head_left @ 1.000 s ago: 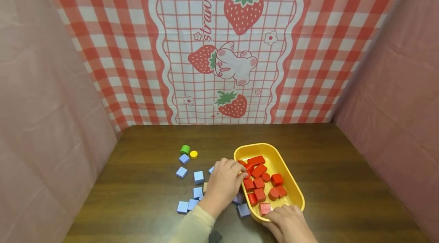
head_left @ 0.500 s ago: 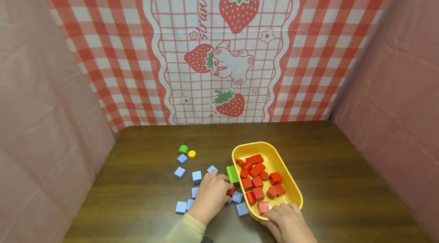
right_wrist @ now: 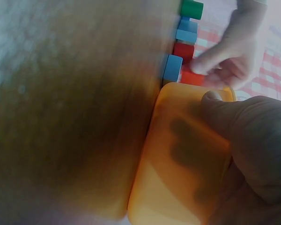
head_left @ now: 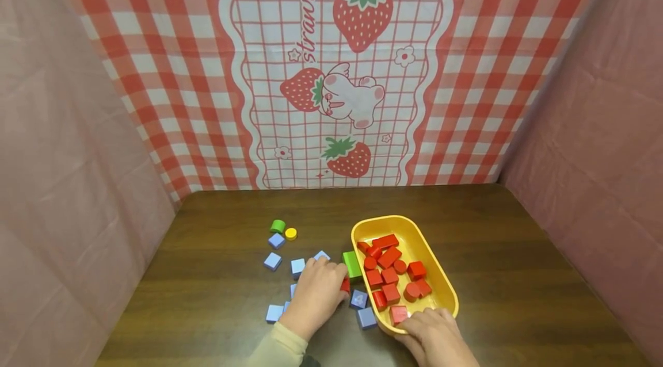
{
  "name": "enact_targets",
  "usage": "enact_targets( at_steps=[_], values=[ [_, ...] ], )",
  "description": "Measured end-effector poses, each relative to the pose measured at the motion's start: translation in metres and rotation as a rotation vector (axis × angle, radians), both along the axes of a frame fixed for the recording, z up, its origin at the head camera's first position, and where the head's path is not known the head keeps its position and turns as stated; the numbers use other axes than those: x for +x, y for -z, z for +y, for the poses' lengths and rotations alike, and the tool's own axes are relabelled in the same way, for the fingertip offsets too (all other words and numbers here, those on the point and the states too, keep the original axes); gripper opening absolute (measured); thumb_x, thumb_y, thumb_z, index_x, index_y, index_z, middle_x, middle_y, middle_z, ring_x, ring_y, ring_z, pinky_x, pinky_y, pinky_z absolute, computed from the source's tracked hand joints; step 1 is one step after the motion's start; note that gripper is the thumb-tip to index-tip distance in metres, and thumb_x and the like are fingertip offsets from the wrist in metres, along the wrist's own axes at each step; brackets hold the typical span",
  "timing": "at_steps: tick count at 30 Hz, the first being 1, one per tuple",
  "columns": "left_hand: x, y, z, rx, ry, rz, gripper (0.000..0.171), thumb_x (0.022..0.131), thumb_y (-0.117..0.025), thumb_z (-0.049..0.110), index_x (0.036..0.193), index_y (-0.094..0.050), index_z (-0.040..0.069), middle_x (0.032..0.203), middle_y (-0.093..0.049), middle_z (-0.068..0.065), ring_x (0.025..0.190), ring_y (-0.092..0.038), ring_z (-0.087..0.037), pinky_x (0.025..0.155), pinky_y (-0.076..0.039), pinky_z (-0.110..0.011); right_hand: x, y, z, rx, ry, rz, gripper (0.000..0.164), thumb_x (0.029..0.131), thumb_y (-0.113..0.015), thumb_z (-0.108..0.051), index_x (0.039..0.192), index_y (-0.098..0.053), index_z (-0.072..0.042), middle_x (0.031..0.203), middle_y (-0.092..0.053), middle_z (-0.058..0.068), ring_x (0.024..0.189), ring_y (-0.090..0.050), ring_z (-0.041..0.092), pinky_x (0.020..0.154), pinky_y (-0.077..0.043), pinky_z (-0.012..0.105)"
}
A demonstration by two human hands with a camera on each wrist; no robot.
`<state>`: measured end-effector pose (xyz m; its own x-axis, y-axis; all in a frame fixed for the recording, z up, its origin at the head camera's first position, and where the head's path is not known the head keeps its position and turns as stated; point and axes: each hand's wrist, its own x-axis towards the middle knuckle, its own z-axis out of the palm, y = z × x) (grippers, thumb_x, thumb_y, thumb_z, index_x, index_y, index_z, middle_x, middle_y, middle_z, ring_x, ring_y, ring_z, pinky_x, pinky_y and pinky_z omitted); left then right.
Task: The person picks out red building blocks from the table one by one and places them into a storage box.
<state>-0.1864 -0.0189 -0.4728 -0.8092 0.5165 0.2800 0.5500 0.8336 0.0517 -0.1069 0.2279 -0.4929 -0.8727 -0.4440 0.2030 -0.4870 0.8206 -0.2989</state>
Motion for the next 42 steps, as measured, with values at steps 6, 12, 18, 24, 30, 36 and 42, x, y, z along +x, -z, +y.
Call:
enact_targets(
  at_steps=[6,12,18,24,30,36,42],
  values=[
    [0.006,-0.037,-0.001,0.152,0.062,0.016,0.031,0.078,-0.083,0.037,0.100,-0.071,0.019,0.090,-0.071,0.008,0.077,-0.050,-0.012,0.069,-0.041,-0.032,0.000,-0.001,0.001,0.007,0.003,-0.021,0.010,0.085,-0.076,-0.034,0.079,-0.068,-0.034,0.077,-0.056,-0.028,0.074,-0.048,0.002,0.071,-0.034,0.036],
    [0.008,-0.039,0.026,0.401,0.218,-0.081,0.029,0.084,-0.078,0.034,0.109,-0.071,0.020,0.103,-0.069,0.014,0.088,-0.051,-0.007,0.081,-0.045,-0.033,0.000,0.003,0.001,-0.022,-0.022,0.084,0.013,0.081,-0.080,-0.032,0.078,-0.067,-0.034,0.076,-0.055,-0.027,0.071,-0.047,0.001,0.069,-0.034,0.034],
    [-0.003,-0.022,0.063,0.380,0.184,-0.210,0.028,0.085,-0.076,0.034,0.112,-0.070,0.028,0.101,-0.065,0.020,0.088,-0.047,-0.005,0.085,-0.044,-0.029,-0.002,0.007,0.001,-0.039,-0.040,0.152,0.015,0.078,-0.082,-0.032,0.078,-0.067,-0.034,0.075,-0.055,-0.027,0.071,-0.048,0.002,0.068,-0.035,0.033],
    [-0.012,-0.008,0.093,0.255,0.176,-0.253,0.027,0.084,-0.075,0.034,0.111,-0.071,0.032,0.100,-0.066,0.022,0.088,-0.045,-0.007,0.086,-0.041,-0.028,-0.002,0.008,0.002,-0.036,-0.031,0.138,0.015,0.079,-0.081,-0.032,0.079,-0.067,-0.035,0.075,-0.054,-0.029,0.071,-0.047,0.001,0.069,-0.035,0.033],
    [-0.013,0.004,0.103,0.185,0.212,-0.274,0.025,0.086,-0.073,0.034,0.111,-0.071,0.035,0.100,-0.065,0.025,0.085,-0.042,-0.006,0.081,-0.039,-0.026,-0.001,0.006,0.003,-0.036,-0.030,0.100,0.013,0.080,-0.081,-0.033,0.083,-0.068,-0.034,0.073,-0.052,-0.029,0.071,-0.047,0.002,0.069,-0.037,0.035],
    [-0.012,0.007,0.103,0.207,0.239,-0.230,0.025,0.089,-0.072,0.032,0.114,-0.070,0.037,0.108,-0.064,0.024,0.090,-0.044,-0.005,0.083,-0.040,-0.026,0.000,0.006,0.003,-0.031,-0.021,0.118,0.014,0.079,-0.082,-0.032,0.083,-0.069,-0.033,0.075,-0.054,-0.028,0.071,-0.047,0.002,0.068,-0.036,0.034],
    [-0.010,0.012,0.103,0.207,0.168,-0.197,0.032,0.089,-0.073,0.032,0.119,-0.068,0.038,0.116,-0.063,0.020,0.100,-0.048,-0.006,0.089,-0.043,-0.030,-0.001,0.004,0.003,-0.025,-0.019,0.079,0.012,0.080,-0.081,-0.032,0.083,-0.069,-0.034,0.077,-0.055,-0.028,0.071,-0.046,0.002,0.068,-0.036,0.034]
  ],
)
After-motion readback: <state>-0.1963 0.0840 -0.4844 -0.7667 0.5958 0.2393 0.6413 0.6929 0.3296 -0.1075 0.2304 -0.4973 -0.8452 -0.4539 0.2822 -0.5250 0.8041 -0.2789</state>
